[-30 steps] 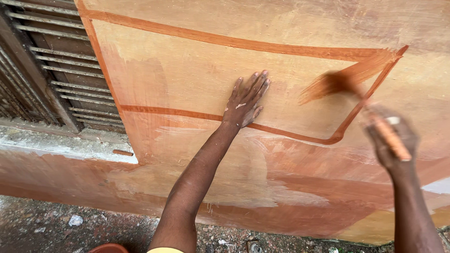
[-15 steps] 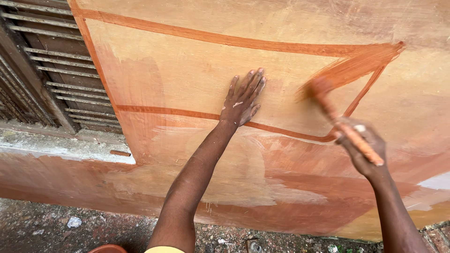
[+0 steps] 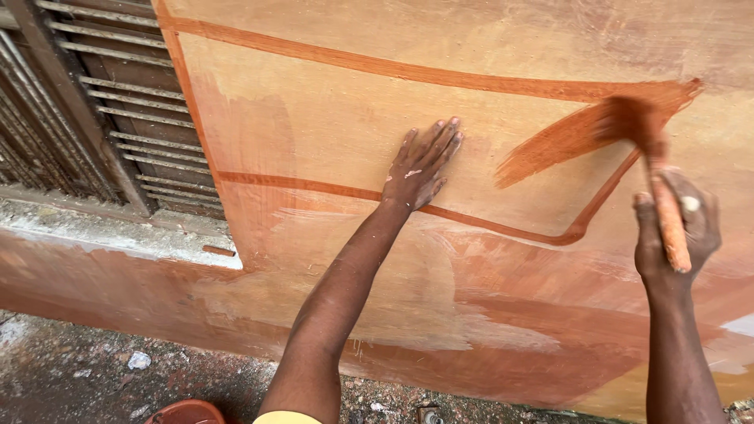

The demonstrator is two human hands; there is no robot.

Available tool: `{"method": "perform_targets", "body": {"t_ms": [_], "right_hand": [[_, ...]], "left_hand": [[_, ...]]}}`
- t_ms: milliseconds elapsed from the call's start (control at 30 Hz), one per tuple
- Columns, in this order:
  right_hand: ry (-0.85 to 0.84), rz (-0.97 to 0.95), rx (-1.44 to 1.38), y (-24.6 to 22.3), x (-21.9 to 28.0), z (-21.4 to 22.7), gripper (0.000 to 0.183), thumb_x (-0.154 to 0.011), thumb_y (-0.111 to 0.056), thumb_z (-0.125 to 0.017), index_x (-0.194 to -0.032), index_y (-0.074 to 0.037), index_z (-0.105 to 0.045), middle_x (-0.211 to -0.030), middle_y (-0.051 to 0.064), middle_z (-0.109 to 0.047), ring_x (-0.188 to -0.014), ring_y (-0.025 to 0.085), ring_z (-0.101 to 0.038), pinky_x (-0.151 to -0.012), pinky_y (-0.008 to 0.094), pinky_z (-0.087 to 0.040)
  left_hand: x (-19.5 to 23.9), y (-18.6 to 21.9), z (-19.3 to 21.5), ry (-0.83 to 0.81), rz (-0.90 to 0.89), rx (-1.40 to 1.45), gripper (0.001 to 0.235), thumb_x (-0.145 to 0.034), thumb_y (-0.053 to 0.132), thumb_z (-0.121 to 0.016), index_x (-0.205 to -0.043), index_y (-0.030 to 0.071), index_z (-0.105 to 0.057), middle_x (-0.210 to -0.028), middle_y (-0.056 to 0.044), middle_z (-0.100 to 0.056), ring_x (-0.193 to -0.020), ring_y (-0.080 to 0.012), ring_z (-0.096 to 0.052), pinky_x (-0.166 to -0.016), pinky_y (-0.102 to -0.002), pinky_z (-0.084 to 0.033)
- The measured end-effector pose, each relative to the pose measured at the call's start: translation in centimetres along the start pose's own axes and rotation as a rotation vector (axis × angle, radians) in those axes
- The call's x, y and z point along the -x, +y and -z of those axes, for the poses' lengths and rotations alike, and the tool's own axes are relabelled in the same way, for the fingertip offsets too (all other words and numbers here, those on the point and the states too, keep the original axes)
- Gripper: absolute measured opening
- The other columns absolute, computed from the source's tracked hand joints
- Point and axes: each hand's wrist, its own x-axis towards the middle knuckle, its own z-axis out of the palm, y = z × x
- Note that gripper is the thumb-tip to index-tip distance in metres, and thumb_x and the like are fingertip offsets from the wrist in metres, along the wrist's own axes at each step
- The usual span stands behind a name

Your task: The person paints a section of an exterior wall with reddish-brown paint using a brush. They outline a rectangular area and then fill it in with horizontal strokes, occasionally dipping the brush into a bucket on the ground.

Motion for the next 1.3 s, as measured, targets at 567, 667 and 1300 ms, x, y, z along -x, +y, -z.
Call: {"method": "perform_targets", "body": {"t_ms": [567, 667, 1300], "right_hand": [[-0.629, -0.02, -0.413, -6.4, 5.7, -5.5, 0.03, -0.096, -0.026, -0.07, -0.124, -0.014, -0.072, -0.123, 0.011, -0.072, -0.102, 0.022, -0.073, -0.083, 0.035, -0.064], [-0.859, -0.415, -0.352, -7.0, 4.7, -5.8, 0.031, -0.089, -0.029, -0.07, -0.118, -0.02, -0.07, -0.124, 0.006, -0.07, -0.086, 0.02, -0.076, -0.07, 0.033, -0.064], [-0.331, -0.206, -0.217, -6.4, 2.6, -5.5, 0.033, -0.107, -0.024, -0.067, -0.135, -0.006, -0.061, -0.125, 0.018, -0.064, -0.099, 0.026, -0.07, -0.071, 0.036, -0.064]], "left_hand": [[0.4, -1.8, -1.5, 0.038, -0.066, -0.209, 0.102, -0.095, 0.062, -0.059, -0.168, 0.024, 0.0, -0.174, -0.004, 0.004, -0.161, -0.0259, 0.001, -0.13, -0.057, -0.006], [1.1, -2.7, -1.4, 0.053, -0.019, -0.226, 0.104, -0.094, 0.065, -0.059, -0.168, 0.022, -0.001, -0.175, -0.003, 0.003, -0.161, -0.0259, 0.001, -0.13, -0.059, -0.006], [1.3, -2.6, -1.5, -0.007, 0.039, -0.228, 0.106, -0.09, 0.069, -0.059, -0.167, 0.03, 0.003, -0.173, 0.004, 0.009, -0.16, -0.0181, 0.004, -0.133, -0.053, -0.005]]}}
